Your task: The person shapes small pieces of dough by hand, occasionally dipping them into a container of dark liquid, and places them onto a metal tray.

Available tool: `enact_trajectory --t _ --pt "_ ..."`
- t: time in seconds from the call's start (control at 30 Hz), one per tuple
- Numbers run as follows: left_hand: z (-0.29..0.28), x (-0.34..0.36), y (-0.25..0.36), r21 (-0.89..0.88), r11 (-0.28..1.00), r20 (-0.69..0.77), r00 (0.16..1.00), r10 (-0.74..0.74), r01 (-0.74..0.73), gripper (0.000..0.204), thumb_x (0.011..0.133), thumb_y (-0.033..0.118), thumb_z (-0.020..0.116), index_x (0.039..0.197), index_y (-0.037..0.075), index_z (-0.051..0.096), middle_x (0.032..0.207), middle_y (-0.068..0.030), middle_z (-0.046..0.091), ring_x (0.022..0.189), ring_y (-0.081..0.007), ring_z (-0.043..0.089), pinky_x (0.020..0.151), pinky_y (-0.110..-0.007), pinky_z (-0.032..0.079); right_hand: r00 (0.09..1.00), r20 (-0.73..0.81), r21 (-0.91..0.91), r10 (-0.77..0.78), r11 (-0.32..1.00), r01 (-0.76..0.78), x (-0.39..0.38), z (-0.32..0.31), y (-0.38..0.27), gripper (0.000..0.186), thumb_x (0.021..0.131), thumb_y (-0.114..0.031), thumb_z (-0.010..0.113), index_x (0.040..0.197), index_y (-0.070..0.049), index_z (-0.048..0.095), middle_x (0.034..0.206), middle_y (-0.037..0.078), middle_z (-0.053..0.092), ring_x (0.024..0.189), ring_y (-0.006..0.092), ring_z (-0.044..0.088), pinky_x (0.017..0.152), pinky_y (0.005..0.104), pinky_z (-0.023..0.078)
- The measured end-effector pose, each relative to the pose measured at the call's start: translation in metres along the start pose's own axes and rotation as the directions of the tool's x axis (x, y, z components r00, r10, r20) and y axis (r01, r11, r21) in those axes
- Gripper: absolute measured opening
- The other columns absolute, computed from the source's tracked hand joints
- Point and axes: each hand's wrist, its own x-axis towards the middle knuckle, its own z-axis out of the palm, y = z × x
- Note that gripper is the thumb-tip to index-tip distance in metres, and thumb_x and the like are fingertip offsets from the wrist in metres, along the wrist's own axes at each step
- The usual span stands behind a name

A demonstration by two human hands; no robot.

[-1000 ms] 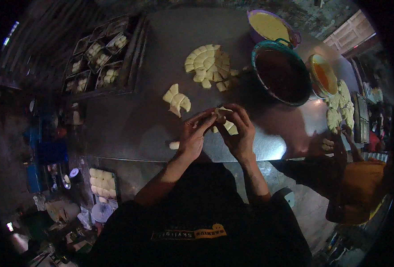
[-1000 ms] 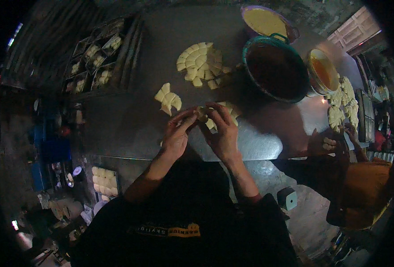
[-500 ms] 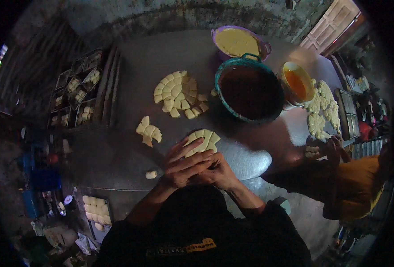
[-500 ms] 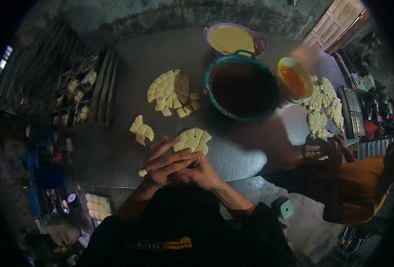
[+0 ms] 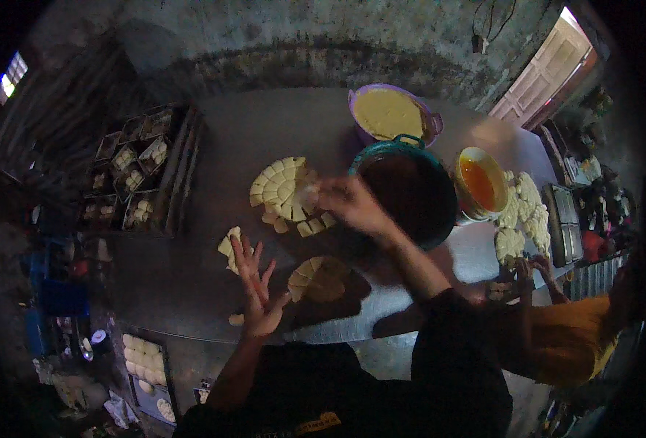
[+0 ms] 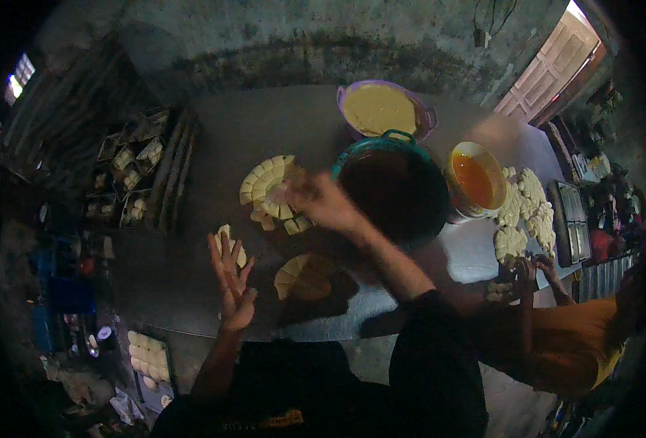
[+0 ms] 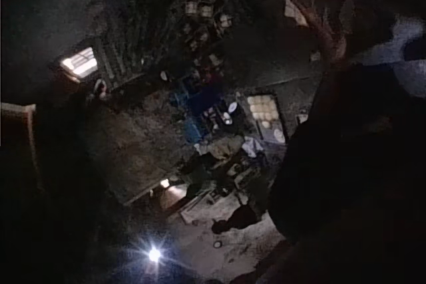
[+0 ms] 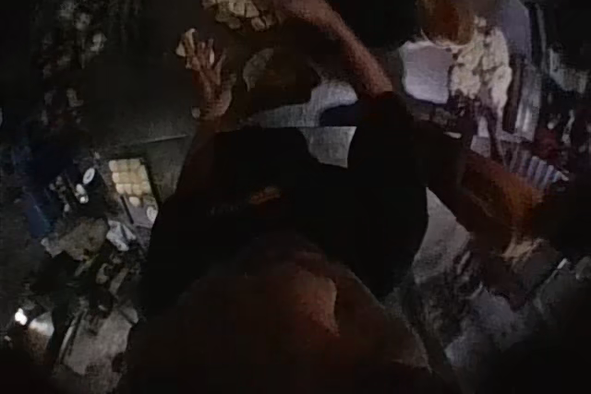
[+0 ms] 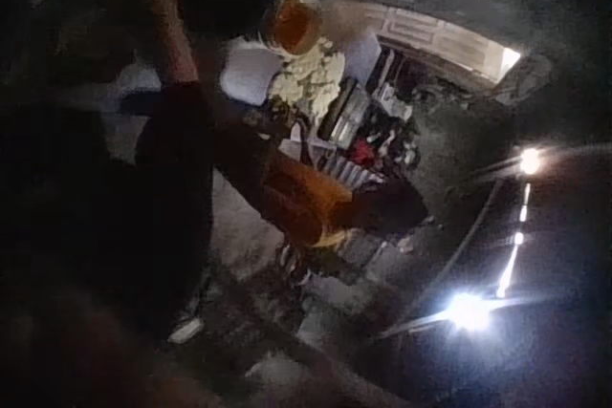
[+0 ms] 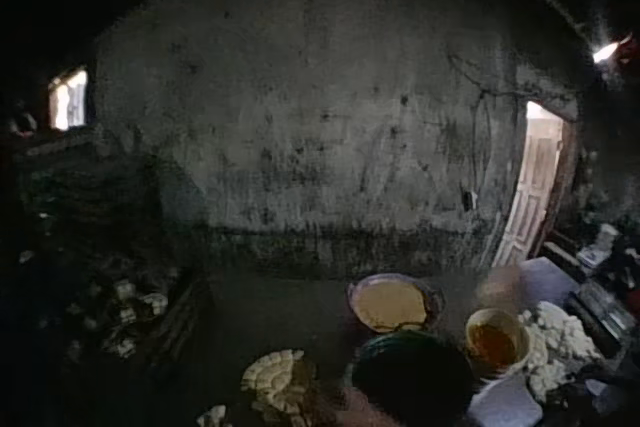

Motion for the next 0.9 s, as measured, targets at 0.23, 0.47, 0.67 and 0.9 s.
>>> enact_trajectory --t 0.23,0.47,0.67,0.9 --pt "-0.056 -0.059 -0.007 -0.102 0.943 -0.243 0.911 -0.332 0.317 0.095 0.089 0.030 0.069 0.159 0.018 0.007 0.165 -0.0109 0.007 0.145 -0.0364 0.028 0.109 -0.053 0.035 0.835 -0.520 -0.710 -0.179 0.634 -0.306 0.198 -0.202 0.103 0.048 0.098 -0.045 0.045 0.111 -0.004 0.068 0.105 0.026 0.068 0.097 0.0450 0.066 0.087 0.0522 0.050" --pt "-0.122 -0.120 -0.015 -0.201 0.924 -0.480 0.789 -0.383 0.327 0.085 0.094 0.057 0.053 0.158 0.016 0.015 0.163 -0.0140 0.015 0.136 -0.0372 0.041 0.104 -0.051 0.041 0.956 -0.294 -0.907 0.005 0.312 -0.281 0.248 -0.241 0.142 0.055 0.097 -0.047 0.044 0.121 -0.001 0.063 0.113 0.030 0.065 0.107 0.0458 0.063 0.093 0.0527 0.050" --pt "-0.137 -0.141 -0.004 -0.143 0.916 -0.546 0.742 -0.389 0.375 0.080 0.096 0.054 0.051 0.157 0.013 0.019 0.161 -0.0150 0.019 0.132 -0.0349 0.046 0.101 -0.050 0.044 0.949 -0.314 -0.906 0.021 0.294 -0.306 0.240 -0.197 0.123 0.048 0.097 -0.041 0.043 0.128 -0.006 0.057 0.108 0.027 0.066 0.103 0.0457 0.064 0.093 0.0541 0.049" --pt "-0.131 -0.090 -0.007 -0.161 0.934 -0.242 0.905 -0.349 0.318 0.052 0.101 0.026 0.053 0.147 0.008 0.039 0.148 -0.0152 0.043 0.125 -0.0296 0.055 0.101 -0.045 0.048 0.857 -0.515 -0.657 -0.037 0.659 -0.366 0.211 -0.173 0.094 0.049 0.097 -0.044 0.046 0.126 -0.006 0.058 0.103 0.026 0.067 0.094 0.0450 0.066 0.087 0.0502 0.051"
